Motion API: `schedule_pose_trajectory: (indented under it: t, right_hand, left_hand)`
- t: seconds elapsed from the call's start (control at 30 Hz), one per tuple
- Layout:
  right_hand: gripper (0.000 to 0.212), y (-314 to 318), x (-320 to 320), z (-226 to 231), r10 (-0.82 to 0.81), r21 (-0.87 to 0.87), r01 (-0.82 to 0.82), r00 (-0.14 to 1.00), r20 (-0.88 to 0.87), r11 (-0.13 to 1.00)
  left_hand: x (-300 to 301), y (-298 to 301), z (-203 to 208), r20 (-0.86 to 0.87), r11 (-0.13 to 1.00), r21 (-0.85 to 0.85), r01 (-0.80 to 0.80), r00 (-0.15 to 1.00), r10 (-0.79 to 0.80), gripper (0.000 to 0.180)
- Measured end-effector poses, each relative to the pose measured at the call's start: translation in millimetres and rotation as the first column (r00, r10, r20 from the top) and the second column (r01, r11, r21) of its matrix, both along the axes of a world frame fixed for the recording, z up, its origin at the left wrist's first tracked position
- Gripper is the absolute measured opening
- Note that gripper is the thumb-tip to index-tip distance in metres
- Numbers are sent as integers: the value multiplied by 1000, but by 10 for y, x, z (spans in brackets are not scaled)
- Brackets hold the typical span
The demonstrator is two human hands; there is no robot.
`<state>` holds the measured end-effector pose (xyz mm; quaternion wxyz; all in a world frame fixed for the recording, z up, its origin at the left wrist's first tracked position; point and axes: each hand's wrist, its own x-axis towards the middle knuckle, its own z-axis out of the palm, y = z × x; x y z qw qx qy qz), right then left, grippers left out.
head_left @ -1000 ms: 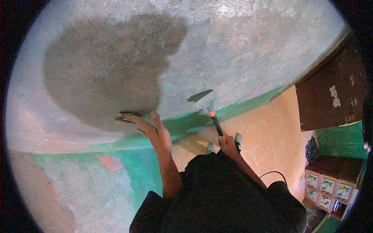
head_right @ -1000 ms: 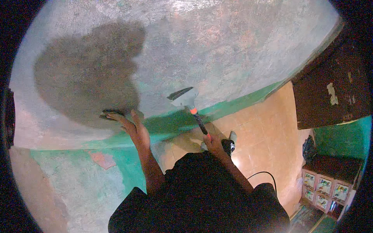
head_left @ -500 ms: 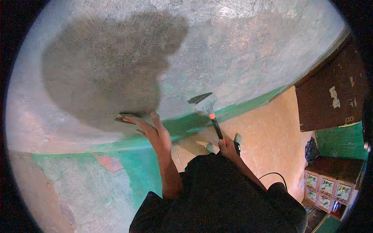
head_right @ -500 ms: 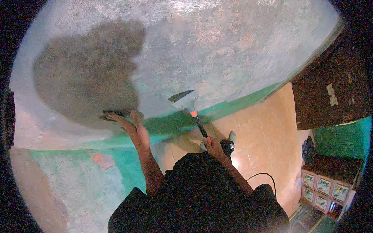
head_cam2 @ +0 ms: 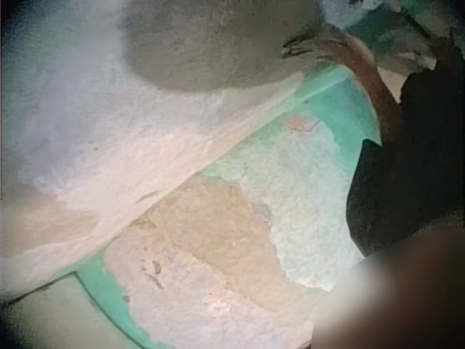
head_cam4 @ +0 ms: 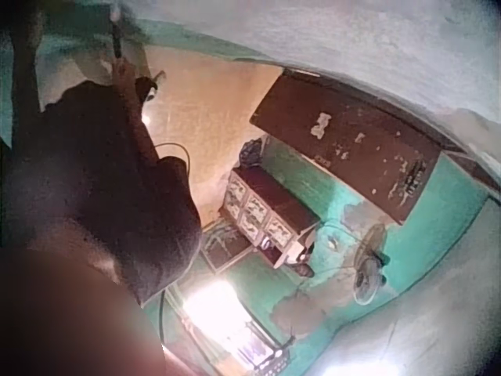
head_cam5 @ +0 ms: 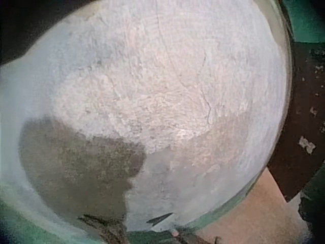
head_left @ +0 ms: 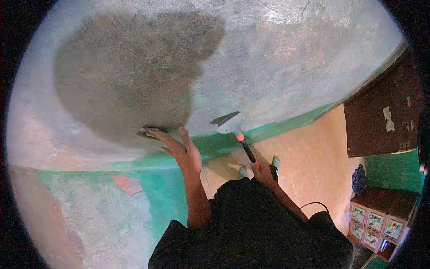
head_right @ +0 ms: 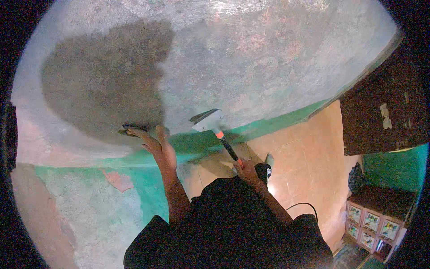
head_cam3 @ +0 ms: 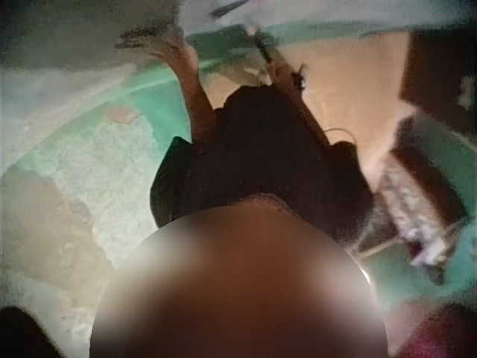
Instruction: Scraping old paint and sanding a wall to prepare the surface for maintenance or painting.
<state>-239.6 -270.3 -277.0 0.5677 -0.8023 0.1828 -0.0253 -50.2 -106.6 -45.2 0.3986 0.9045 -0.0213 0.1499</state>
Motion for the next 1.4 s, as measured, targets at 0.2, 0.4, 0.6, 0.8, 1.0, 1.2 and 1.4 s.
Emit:
schedule_pose_trajectory:
  t: [0.2, 0.4, 0.6, 0.8, 1.0, 1.2, 1.4]
  right_hand:
    - [36, 31, 52, 85, -45, -146, 75, 980, 195, 987]
    - [33, 23, 63, 132, 37, 1, -38, 998, 44, 999]
    - [34, 37, 12, -13, 36, -96, -32, 999, 37, 995]
    - [35, 56, 62, 136, 59, -55, -58, 998, 7, 997]
    - [33, 63, 31, -18, 7, 45, -9, 999, 32, 999]
    - [35, 125, 38, 191, -20, 13, 19, 990, 137, 1000]
    - [33, 93, 2, 15, 14, 77, -18, 999, 51, 997]
  left_hand:
    - [5, -13, -7, 4, 1000, 24, -17, 1000, 17, 86]
    - [-6, -29, 38, 2, 1000, 25, -15, 1000, 15, 85]
    - [2, -44, 42, -31, 1000, 13, -25, 999, 26, 84]
    - [18, 11, 19, -32, 999, 25, -21, 999, 22, 83]
    - [-21, -71, 104, -36, 1000, 11, -26, 999, 27, 83]
    - [7, 2, 17, -19, 998, 44, -35, 999, 36, 82]
    - [6, -42, 61, -30, 999, 39, -25, 999, 27, 82]
